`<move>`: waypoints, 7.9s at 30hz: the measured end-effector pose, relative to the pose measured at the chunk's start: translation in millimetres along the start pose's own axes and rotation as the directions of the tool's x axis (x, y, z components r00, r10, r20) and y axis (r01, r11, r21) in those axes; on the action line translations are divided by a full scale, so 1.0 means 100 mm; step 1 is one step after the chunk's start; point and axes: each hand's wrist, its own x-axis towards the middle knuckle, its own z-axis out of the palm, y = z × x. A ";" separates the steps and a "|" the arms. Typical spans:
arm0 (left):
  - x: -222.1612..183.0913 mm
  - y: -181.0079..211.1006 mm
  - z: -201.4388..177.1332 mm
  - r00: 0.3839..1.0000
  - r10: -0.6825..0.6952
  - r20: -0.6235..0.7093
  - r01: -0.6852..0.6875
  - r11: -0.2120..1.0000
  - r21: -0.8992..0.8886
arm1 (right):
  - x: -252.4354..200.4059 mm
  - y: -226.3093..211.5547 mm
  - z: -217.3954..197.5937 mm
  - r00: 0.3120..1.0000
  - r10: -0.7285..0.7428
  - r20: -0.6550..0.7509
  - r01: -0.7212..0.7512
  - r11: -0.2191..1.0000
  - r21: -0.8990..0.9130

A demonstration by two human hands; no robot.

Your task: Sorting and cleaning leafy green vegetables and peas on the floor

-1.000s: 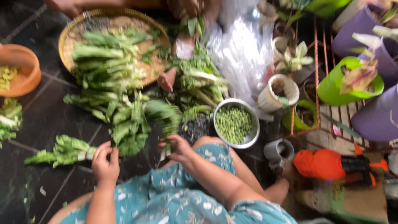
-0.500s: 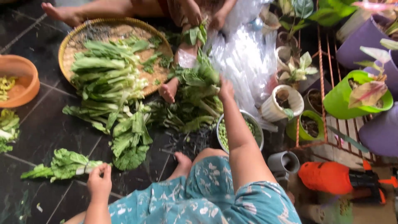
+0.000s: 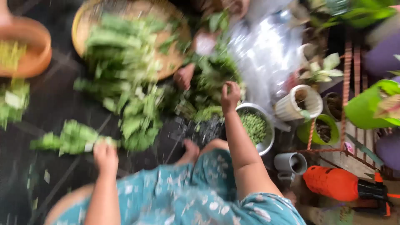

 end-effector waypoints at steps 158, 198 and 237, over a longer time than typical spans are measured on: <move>0.43 0.13 -0.41 0.712 -0.701 -0.039 0.113 0.170 -0.979 | -2.06 -1.51 -0.23 0.761 -0.559 0.329 0.647 0.696 -0.311; 0.09 0.48 -0.35 0.639 0.303 0.707 -0.035 0.930 -0.367 | -3.10 -2.26 1.35 0.415 0.065 0.908 -0.901 -0.114 0.420; 0.43 0.42 -0.33 0.794 -0.328 0.512 0.581 0.658 -0.479 | 0.72 -0.10 0.23 0.880 0.391 0.271 -0.215 0.835 -0.506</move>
